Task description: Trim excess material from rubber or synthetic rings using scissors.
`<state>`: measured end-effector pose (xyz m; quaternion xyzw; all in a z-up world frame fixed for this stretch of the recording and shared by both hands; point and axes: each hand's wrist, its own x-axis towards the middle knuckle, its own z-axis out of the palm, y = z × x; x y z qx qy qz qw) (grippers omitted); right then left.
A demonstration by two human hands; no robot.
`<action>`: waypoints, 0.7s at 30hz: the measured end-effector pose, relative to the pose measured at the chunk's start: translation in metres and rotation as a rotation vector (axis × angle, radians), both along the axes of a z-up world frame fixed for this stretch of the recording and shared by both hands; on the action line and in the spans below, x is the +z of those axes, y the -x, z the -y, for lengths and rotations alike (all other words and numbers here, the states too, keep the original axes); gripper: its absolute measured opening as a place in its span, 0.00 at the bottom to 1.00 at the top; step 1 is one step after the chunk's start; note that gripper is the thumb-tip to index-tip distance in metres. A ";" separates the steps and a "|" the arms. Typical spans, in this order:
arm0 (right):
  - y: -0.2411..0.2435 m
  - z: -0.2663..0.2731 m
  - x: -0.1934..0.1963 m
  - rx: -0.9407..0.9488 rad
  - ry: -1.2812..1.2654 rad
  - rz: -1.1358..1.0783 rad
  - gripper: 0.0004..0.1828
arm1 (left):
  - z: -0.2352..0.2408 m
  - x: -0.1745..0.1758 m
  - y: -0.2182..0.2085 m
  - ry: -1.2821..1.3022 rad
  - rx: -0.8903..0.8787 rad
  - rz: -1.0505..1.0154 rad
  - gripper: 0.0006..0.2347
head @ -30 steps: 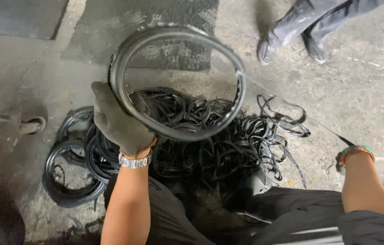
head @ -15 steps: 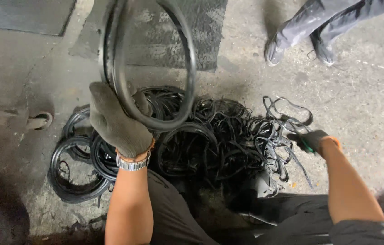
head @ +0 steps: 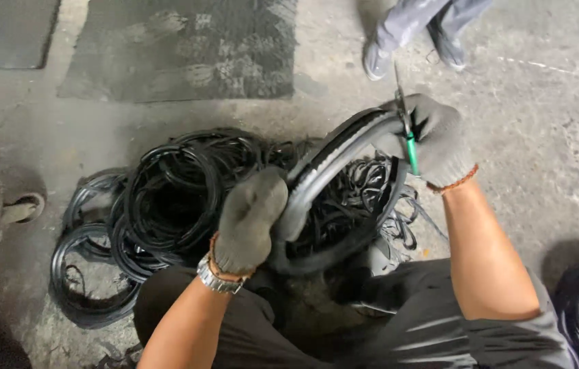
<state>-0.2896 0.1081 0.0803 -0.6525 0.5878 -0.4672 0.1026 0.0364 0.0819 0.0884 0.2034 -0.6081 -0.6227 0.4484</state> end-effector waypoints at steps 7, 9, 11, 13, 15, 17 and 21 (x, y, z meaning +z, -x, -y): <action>-0.009 -0.016 0.003 -0.030 -0.061 -0.029 0.24 | 0.009 -0.075 0.044 0.621 0.060 0.428 0.15; -0.021 -0.018 0.011 -0.026 -0.060 -0.055 0.25 | -0.002 -0.050 0.068 0.707 0.070 0.489 0.18; -0.031 -0.020 0.019 0.001 -0.017 -0.031 0.26 | -0.011 -0.035 0.089 0.829 0.073 0.568 0.26; -0.040 -0.021 0.019 0.078 0.001 0.046 0.26 | -0.015 -0.038 0.100 0.796 0.006 0.645 0.27; -0.047 -0.021 0.020 0.160 0.019 0.122 0.26 | -0.016 -0.039 0.109 0.761 -0.058 0.722 0.27; -0.053 -0.020 0.022 0.301 -0.031 0.269 0.28 | -0.016 -0.037 0.114 0.876 0.131 0.614 0.20; -0.031 -0.011 -0.007 0.254 -0.019 0.255 0.26 | -0.010 -0.046 0.118 0.877 0.049 0.652 0.16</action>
